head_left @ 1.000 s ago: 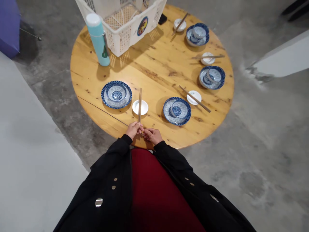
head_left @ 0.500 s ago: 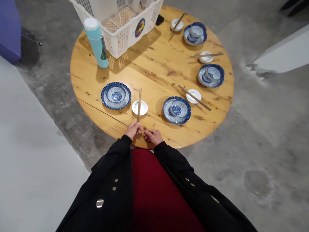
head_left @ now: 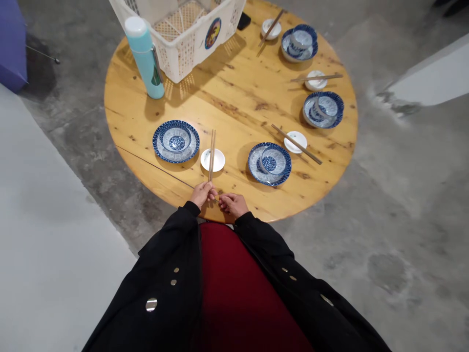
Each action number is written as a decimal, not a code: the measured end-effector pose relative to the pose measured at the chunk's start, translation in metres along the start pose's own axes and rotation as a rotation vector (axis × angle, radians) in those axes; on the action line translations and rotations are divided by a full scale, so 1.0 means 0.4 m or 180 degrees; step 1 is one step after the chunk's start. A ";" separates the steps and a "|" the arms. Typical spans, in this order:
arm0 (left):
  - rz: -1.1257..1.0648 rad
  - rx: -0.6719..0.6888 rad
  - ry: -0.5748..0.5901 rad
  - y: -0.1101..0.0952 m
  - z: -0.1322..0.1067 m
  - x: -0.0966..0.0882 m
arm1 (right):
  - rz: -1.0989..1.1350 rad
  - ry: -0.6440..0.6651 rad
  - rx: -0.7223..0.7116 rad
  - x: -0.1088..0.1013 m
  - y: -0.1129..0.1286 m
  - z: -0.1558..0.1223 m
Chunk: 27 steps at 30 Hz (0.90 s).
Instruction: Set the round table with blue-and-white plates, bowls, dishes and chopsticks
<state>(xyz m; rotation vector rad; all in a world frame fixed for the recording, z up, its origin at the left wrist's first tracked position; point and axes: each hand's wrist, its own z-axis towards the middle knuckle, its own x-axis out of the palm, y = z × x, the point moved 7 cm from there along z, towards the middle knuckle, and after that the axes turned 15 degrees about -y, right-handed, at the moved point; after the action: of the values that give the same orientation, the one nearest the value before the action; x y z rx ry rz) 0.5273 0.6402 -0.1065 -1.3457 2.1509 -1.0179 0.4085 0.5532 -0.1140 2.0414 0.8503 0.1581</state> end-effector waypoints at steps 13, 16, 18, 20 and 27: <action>0.2503 0.1947 -0.1433 -0.183 -0.024 -0.057 | 0.0116 -0.0031 0.0101 -0.002 0.003 -0.007; 0.2866 0.2041 -0.1329 -0.240 0.003 -0.011 | 0.0082 -0.0090 0.0102 -0.018 0.001 -0.013; 0.3190 0.2027 -0.1231 -0.270 0.030 0.024 | 0.0042 -0.0122 0.0083 -0.035 0.001 -0.017; 0.3462 0.2009 -0.1184 -0.294 0.056 0.053 | 0.0035 -0.0142 0.0075 -0.054 -0.002 -0.021; 0.3948 0.1953 -0.1104 -0.321 0.111 0.107 | 0.0238 -0.0370 0.0223 -0.116 -0.032 -0.025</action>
<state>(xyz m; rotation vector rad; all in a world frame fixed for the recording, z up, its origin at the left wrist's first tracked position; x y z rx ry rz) 0.6136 0.5511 -0.0364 0.1675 1.6611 -0.6918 0.3630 0.5360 -0.1087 2.1270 0.7171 0.0508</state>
